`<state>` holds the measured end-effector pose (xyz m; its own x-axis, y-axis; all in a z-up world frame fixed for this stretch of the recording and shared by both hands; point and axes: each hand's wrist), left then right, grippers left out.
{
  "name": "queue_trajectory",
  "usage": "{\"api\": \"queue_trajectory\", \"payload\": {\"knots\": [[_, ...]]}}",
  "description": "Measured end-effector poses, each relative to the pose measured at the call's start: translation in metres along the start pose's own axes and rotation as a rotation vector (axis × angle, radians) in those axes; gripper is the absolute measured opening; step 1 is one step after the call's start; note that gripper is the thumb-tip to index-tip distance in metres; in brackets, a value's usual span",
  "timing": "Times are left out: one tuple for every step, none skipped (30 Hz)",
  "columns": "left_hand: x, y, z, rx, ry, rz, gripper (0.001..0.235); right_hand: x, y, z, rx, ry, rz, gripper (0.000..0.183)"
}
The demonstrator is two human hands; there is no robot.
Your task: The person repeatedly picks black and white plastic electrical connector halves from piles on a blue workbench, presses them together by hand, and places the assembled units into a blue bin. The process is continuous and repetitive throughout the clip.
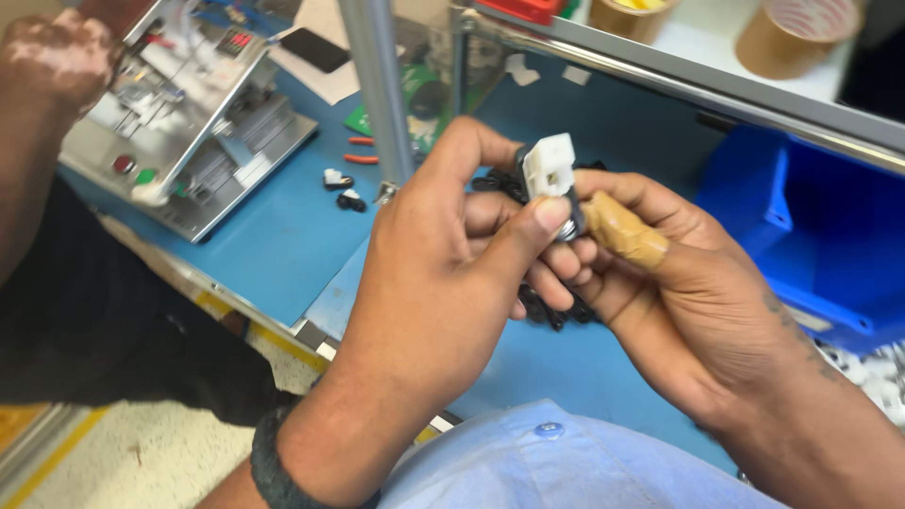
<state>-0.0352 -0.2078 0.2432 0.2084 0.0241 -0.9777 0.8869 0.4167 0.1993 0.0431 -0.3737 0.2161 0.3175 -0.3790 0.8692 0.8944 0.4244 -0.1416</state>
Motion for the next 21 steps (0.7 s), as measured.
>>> {"api": "queue_trajectory", "payload": {"knots": [[0.001, 0.001, -0.003, -0.032, 0.024, 0.017, 0.023, -0.001, 0.002, 0.003, 0.043, 0.023, 0.004, 0.032], [0.001, 0.003, -0.006, -0.072, 0.078, 0.061, 0.025, -0.003, 0.003, 0.005, 0.085, 0.046, 0.009, 0.033], [0.002, 0.005, -0.009, -0.103, 0.132, 0.104, 0.027, -0.004, 0.003, 0.007, 0.122, 0.071, 0.010, 0.034], [0.003, 0.005, -0.011, -0.135, 0.187, 0.146, 0.029, -0.005, 0.005, 0.008, 0.168, 0.145, 0.047, 0.030], [0.003, 0.004, -0.012, -0.159, 0.184, 0.204, 0.028, -0.009, 0.007, 0.009, 0.204, 0.226, 0.078, 0.027], [0.003, 0.004, -0.014, -0.183, 0.181, 0.262, 0.027, -0.011, 0.009, 0.009, 0.238, 0.307, 0.109, 0.025], [0.003, 0.003, -0.016, -0.205, 0.180, 0.319, 0.026, -0.014, 0.010, 0.008, 0.252, 0.321, 0.123, 0.027], [0.003, 0.003, -0.017, -0.180, 0.106, 0.298, 0.024, -0.017, 0.012, 0.007, 0.267, 0.336, 0.138, 0.029], [0.002, 0.002, -0.019, -0.157, 0.033, 0.277, 0.023, -0.020, 0.012, 0.006, 0.282, 0.350, 0.153, 0.031], [0.001, 0.000, -0.021, -0.134, -0.041, 0.256, 0.024, -0.022, 0.011, 0.005, 0.246, 0.321, 0.182, 0.032], [0.000, -0.001, -0.021, -0.150, -0.031, 0.250, 0.022, -0.021, 0.009, 0.003, 0.210, 0.295, 0.206, 0.034], [-0.001, -0.003, -0.020, -0.165, -0.021, 0.244, 0.021, -0.019, 0.007, 0.002, 0.173, 0.269, 0.229, 0.036], [-0.002, -0.004, -0.021, -0.182, -0.008, 0.237, 0.021, -0.018, 0.005, 0.003, 0.138, 0.197, 0.211, 0.039], [-0.002, -0.005, -0.021, -0.179, 0.017, 0.316, 0.022, -0.013, 0.000, 0.003, 0.102, 0.124, 0.193, 0.042], [-0.002, -0.006, -0.022, -0.175, 0.042, 0.394, 0.024, -0.010, -0.004, 0.005, 0.068, 0.051, 0.176, 0.045], [-0.002, -0.008, -0.022, -0.171, 0.069, 0.471, 0.025, -0.008, -0.008, 0.007, 0.116, 0.105, 0.166, 0.045], [-0.001, -0.008, -0.022, -0.180, 0.058, 0.434, 0.026, -0.007, -0.010, 0.010, 0.164, 0.161, 0.153, 0.045], [0.000, -0.009, -0.020, -0.189, 0.046, 0.397, 0.026, -0.007, -0.010, 0.012, 0.211, 0.217, 0.141, 0.046], [0.000, -0.010, -0.018, -0.197, 0.035, 0.360, 0.027, -0.008, -0.009, 0.014, 0.239, 0.278, 0.170, 0.041], [0.001, -0.011, -0.018, -0.203, 0.040, 0.393, 0.026, -0.010, -0.006, 0.016, 0.267, 0.340, 0.198, 0.036], [0.001, -0.012, -0.016, -0.202, 0.045, 0.425, 0.026, -0.013, -0.004, 0.016, 0.291, 0.404, 0.223, 0.032]]}}
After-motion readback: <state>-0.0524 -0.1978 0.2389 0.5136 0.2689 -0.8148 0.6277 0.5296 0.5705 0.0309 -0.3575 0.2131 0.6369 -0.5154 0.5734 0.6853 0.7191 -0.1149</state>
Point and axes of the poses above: each hand's wrist, its own y-axis towards the middle knuckle, its own z-axis out of the palm, x = y × z, and after that the axes turned 13 degrees about -x, right-handed
